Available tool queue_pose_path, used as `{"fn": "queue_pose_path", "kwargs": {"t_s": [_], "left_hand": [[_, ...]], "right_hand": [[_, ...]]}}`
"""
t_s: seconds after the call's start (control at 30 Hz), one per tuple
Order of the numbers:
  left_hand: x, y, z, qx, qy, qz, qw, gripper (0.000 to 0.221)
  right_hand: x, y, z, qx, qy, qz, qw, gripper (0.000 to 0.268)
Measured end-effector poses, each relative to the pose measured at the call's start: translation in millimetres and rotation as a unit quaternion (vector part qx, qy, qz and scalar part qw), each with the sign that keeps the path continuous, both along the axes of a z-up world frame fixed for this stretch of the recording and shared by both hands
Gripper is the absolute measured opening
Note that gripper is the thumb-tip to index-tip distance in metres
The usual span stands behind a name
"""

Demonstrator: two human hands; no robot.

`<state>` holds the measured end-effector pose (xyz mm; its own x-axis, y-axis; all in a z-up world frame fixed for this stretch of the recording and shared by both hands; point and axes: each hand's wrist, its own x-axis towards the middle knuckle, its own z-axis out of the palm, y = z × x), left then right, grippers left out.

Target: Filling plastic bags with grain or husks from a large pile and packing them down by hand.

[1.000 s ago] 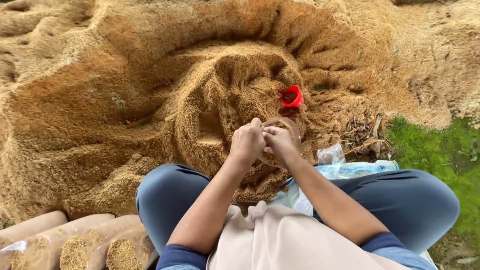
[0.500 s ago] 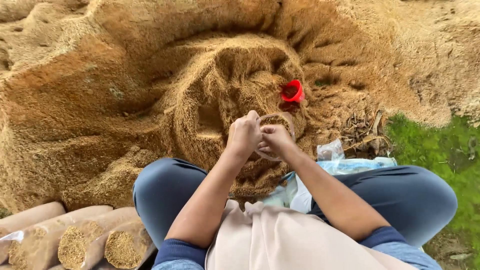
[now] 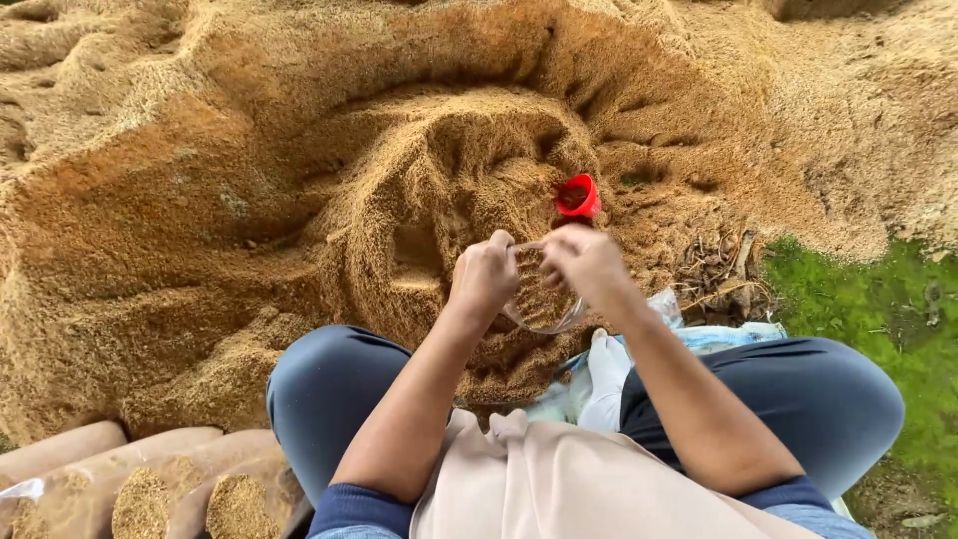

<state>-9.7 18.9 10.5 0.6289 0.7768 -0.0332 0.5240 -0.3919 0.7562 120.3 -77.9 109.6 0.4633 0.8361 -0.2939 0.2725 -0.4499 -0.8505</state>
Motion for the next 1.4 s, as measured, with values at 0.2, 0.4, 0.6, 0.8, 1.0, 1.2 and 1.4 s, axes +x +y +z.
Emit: {"fn": "queue_pose_path", "kwargs": {"t_s": [0.2,0.4,0.6,0.8,1.0,1.2,1.4], "left_hand": [[-2,-8,26,-0.002,0.072,0.009,0.997,0.025],[10,-9,17,-0.013,0.094,0.005,0.995,0.029],[-21,-45,87,0.018,0.200,-0.034,0.979,0.023],[8,-21,30,0.009,0.191,-0.020,0.981,0.020],[5,-18,27,0.037,0.160,-0.035,0.986,0.024],[1,-25,17,0.102,0.141,-0.074,0.982,0.022],[-3,-23,26,0.056,0.092,-0.043,0.993,0.019]], "right_hand": [[49,-26,-3,-0.031,-0.221,0.000,0.975,0.035],[43,-43,-52,-0.257,-0.300,0.099,0.913,0.038],[61,-18,-73,-0.158,-0.393,0.092,0.901,0.027],[46,-12,-65,-0.135,-0.385,0.116,0.906,0.023],[-26,-31,4,-0.085,-0.023,0.001,0.996,0.014],[-60,-14,26,0.038,0.282,-0.173,0.943,0.037],[-3,10,-104,0.018,0.338,-0.210,0.917,0.025]]}}
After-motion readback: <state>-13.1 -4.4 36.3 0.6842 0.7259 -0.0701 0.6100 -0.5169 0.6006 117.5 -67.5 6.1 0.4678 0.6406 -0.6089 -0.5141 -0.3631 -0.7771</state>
